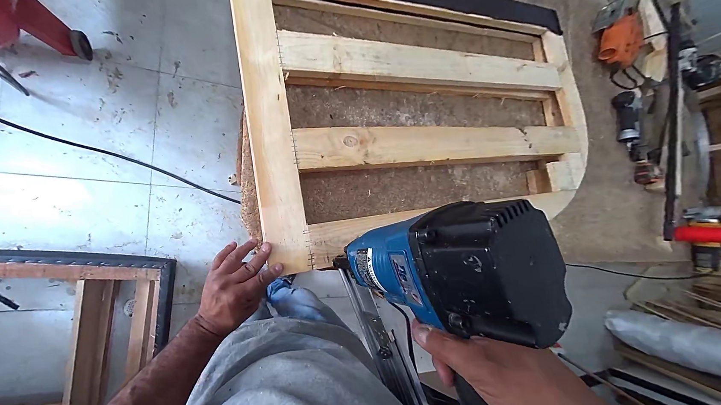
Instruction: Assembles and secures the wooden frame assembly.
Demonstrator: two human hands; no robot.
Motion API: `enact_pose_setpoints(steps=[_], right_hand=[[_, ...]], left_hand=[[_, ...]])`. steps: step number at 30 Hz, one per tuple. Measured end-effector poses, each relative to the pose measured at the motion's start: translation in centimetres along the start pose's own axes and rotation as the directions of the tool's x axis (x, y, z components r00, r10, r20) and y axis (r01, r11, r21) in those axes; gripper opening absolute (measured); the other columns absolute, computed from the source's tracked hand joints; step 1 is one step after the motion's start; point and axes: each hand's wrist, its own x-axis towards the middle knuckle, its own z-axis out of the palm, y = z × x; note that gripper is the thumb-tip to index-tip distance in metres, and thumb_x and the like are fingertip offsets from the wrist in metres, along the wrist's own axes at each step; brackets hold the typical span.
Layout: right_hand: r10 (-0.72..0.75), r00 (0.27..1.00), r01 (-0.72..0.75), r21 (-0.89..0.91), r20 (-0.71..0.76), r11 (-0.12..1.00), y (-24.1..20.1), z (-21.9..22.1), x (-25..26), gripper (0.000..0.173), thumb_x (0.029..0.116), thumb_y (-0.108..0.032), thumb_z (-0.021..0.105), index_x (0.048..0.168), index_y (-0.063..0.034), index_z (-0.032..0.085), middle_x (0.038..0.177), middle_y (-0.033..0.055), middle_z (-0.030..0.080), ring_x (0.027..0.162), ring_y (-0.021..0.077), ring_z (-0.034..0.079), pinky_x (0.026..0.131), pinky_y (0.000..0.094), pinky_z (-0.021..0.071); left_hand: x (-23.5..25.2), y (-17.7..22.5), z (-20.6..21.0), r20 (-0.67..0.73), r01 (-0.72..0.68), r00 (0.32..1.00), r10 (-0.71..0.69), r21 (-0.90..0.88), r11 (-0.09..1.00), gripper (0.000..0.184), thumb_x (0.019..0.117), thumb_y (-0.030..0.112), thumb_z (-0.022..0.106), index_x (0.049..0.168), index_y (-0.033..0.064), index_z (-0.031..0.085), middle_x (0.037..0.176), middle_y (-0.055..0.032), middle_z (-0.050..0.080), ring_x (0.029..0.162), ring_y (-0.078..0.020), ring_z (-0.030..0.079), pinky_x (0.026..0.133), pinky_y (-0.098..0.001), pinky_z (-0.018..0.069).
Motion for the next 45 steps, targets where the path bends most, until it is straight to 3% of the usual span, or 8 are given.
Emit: enact_pose_setpoints(steps=[2,10,19,24,26,31,36,45], right_hand=[[0.001,1.000,-0.001,-0.006,0.014,1.000,0.1,0.0,0.0,0.010,0.0918,-0.023,0.068,0.097,-0.0151,0.069,0.069,-0.0045,0.066,0.054,0.0069,0.062,0.051,0.0231,0.0540],[0.017,0.999,-0.020,0.083,0.032,0.996,-1.0,2.0,-2.9,0.020,0.0903,-0.009,0.070,0.110,-0.0063,0.070,0.100,0.0045,0.077,0.064,0.0113,0.069,0.056,0.0263,0.0578],[-0.043,0.997,0.054,0.156,-0.072,0.986,-2.8,7.2,-2.2,0.017,0.0918,-0.015,0.068,0.107,-0.0074,0.069,0.095,0.0044,0.076,0.059,0.0113,0.066,0.050,0.0254,0.0560],[-0.004,0.995,0.018,0.149,-0.095,0.989,-3.4,7.9,-2.1,0.017,0.0920,-0.013,0.067,0.107,-0.0063,0.069,0.095,0.0057,0.076,0.057,0.0124,0.066,0.049,0.0254,0.0553],[0.009,0.995,0.005,0.143,-0.099,0.990,-3.6,8.0,-2.1,0.017,0.0920,-0.013,0.067,0.108,-0.0063,0.069,0.096,0.0054,0.077,0.058,0.0122,0.066,0.049,0.0251,0.0553],[0.018,0.994,-0.003,0.134,-0.109,0.991,-3.7,8.2,-2.2,0.018,0.0918,-0.015,0.068,0.108,-0.0075,0.070,0.095,0.0056,0.076,0.058,0.0128,0.066,0.049,0.0262,0.0556],[0.031,0.994,-0.016,0.140,-0.105,0.990,-3.7,8.1,-2.0,0.018,0.0922,-0.015,0.069,0.109,-0.0071,0.069,0.097,0.0061,0.077,0.059,0.0136,0.067,0.051,0.0270,0.0566],[0.040,0.993,-0.023,0.143,-0.113,0.990,-3.7,8.2,-2.0,0.017,0.0918,-0.014,0.070,0.108,-0.0074,0.070,0.095,0.0059,0.076,0.059,0.0136,0.067,0.050,0.0272,0.0567]], left_hand=[[0.0,0.0,-0.1,-0.002,0.000,1.000,0.000,0.003,1.000,0.026,0.1003,0.019,0.063,0.121,0.0276,0.076,0.139,-0.0033,0.066,0.137,-0.0301,0.056,0.114,-0.0572,0.0420],[0.7,0.2,-1.0,0.053,0.018,0.998,-0.017,-0.012,1.000,0.025,0.1007,0.024,0.061,0.118,0.0271,0.078,0.140,-0.0008,0.066,0.137,-0.0264,0.056,0.114,-0.0527,0.0433],[1.6,-2.0,-2.4,0.112,-0.093,0.989,0.093,-0.006,0.996,0.024,0.1024,0.031,0.060,0.120,0.0269,0.077,0.140,0.0045,0.066,0.136,-0.0267,0.056,0.112,-0.0514,0.0447],[1.6,-3.3,-3.0,0.223,-0.112,0.967,0.127,-0.079,0.991,0.032,0.1034,0.018,0.055,0.131,0.0246,0.070,0.145,0.0054,0.062,0.140,-0.0270,0.051,0.113,-0.0497,0.0437],[1.7,-3.3,-3.1,0.240,-0.105,0.963,0.120,-0.075,0.992,0.031,0.1032,0.026,0.058,0.131,0.0267,0.070,0.147,0.0068,0.060,0.141,-0.0274,0.050,0.113,-0.0503,0.0434],[1.8,-2.4,-1.9,0.148,-0.056,0.987,0.064,-0.052,0.997,0.034,0.0968,0.047,0.065,0.122,0.0258,0.073,0.147,-0.0003,0.060,0.141,-0.0337,0.049,0.114,-0.0562,0.0413],[2.1,-3.8,-0.7,0.141,-0.092,0.986,0.093,-0.016,0.996,0.047,0.0956,0.050,0.063,0.141,0.0346,0.063,0.160,-0.0034,0.047,0.153,-0.0362,0.031,0.122,-0.0593,0.0294],[1.9,-4.0,0.0,0.054,-0.165,0.985,0.162,0.058,0.985,0.050,0.0946,0.049,0.063,0.140,0.0289,0.065,0.152,-0.0019,0.056,0.148,-0.0327,0.041,0.120,-0.0567,0.0313]])
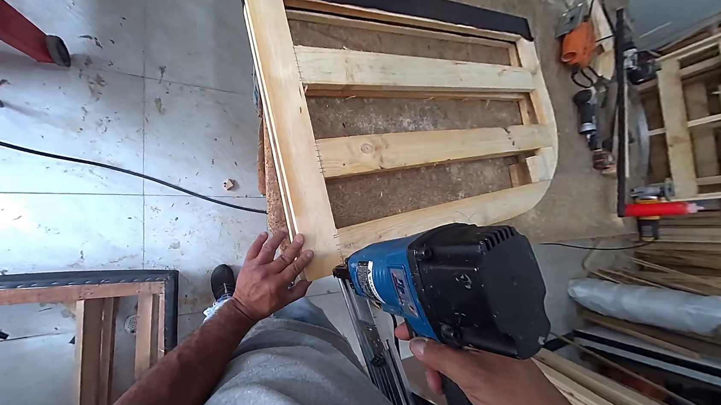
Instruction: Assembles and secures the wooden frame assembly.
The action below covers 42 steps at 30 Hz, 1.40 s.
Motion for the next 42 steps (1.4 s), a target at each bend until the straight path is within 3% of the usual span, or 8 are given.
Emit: enact_pose_setpoints(steps=[9,14,20,22,26,30,38,42], right_hand=[[0.008,1.000,-0.008,-0.025,-0.004,1.000,-0.3,0.1,0.2,0.017,0.0920,-0.015,0.069,0.107,-0.0079,0.070,0.095,0.0067,0.076,0.057,0.0149,0.066,0.048,0.0277,0.0565],[0.052,0.998,-0.055,-0.135,-0.028,0.989,-0.7,0.5,0.1,0.010,0.0919,-0.022,0.068,0.096,-0.0133,0.070,0.067,-0.0019,0.066,0.053,0.0100,0.062,0.051,0.0247,0.0543],[0.003,1.000,-0.004,-0.071,-0.014,0.997,-0.5,0.8,-0.7,0.020,0.0922,-0.013,0.068,0.111,-0.0070,0.070,0.099,0.0049,0.077,0.060,0.0132,0.068,0.052,0.0272,0.0573],[0.002,1.000,-0.003,-0.044,-0.016,0.999,-0.5,1.3,-1.0,0.022,0.0919,-0.010,0.067,0.113,-0.0057,0.070,0.100,0.0055,0.077,0.061,0.0128,0.068,0.053,0.0269,0.0572],[-0.015,1.000,0.015,-0.052,-0.005,0.999,-0.7,1.9,-0.8,0.019,0.0927,-0.012,0.067,0.111,-0.0069,0.070,0.099,0.0046,0.077,0.060,0.0131,0.068,0.052,0.0269,0.0577],[0.012,1.000,-0.011,-0.046,0.009,0.999,-1.2,2.2,-1.1,0.020,0.0920,-0.009,0.066,0.112,-0.0067,0.070,0.102,0.0055,0.077,0.060,0.0124,0.068,0.053,0.0258,0.0565],[0.026,0.999,-0.023,-0.083,0.034,0.996,-1.4,2.8,-1.0,0.019,0.0913,-0.012,0.068,0.110,-0.0082,0.072,0.096,0.0046,0.077,0.059,0.0126,0.067,0.053,0.0264,0.0566],[0.037,0.999,-0.034,-0.166,0.012,0.985,-1.2,3.0,-1.0,0.011,0.0904,-0.020,0.069,0.098,-0.0115,0.070,0.070,-0.0019,0.067,0.056,0.0095,0.063,0.053,0.0257,0.0552]], left_hand=[[0.2,0.3,0.1,-0.039,-0.001,0.999,0.002,0.004,1.000,0.047,0.0934,0.046,0.064,0.135,0.0245,0.069,0.146,-0.0032,0.061,0.143,-0.0292,0.049,0.119,-0.0549,0.0338],[0.0,0.1,0.1,-0.026,-0.022,0.999,0.022,0.001,1.000,0.049,0.0936,0.046,0.065,0.136,0.0220,0.068,0.146,-0.0043,0.062,0.143,-0.0299,0.049,0.119,-0.0556,0.0337],[0.4,-0.8,-0.6,0.044,-0.030,0.999,0.033,-0.057,0.998,0.047,0.0957,0.052,0.064,0.136,0.0272,0.068,0.146,-0.0017,0.062,0.143,-0.0298,0.049,0.118,-0.0581,0.0351],[0.6,-1.4,-1.4,0.118,-0.013,0.993,0.024,-0.097,0.995,0.047,0.0969,0.054,0.063,0.137,0.0312,0.067,0.150,0.0015,0.058,0.145,-0.0305,0.046,0.118,-0.0609,0.0342],[1.1,-1.8,-2.7,0.218,0.004,0.976,0.022,-0.119,0.993,0.039,0.1007,0.032,0.062,0.139,0.0358,0.064,0.154,0.0044,0.054,0.147,-0.0332,0.043,0.116,-0.0654,0.0339],[0.9,-2.0,-2.6,0.234,0.039,0.972,-0.011,-0.119,0.992,0.057,0.0964,0.006,0.058,0.142,0.0398,0.061,0.155,0.0076,0.052,0.147,-0.0348,0.042,0.115,-0.0665,0.0345],[0.9,-2.2,-2.4,0.253,0.046,0.967,-0.013,-0.127,0.991,0.066,0.0919,-0.001,0.060,0.142,0.0410,0.060,0.156,0.0094,0.051,0.148,-0.0345,0.042,0.114,-0.0676,0.0335],[0.7,-2.3,-2.3,0.250,0.044,0.968,-0.008,-0.137,0.990,0.065,0.0920,-0.002,0.060,0.142,0.0406,0.061,0.156,0.0092,0.051,0.148,-0.0344,0.041,0.115,-0.0678,0.0323]])
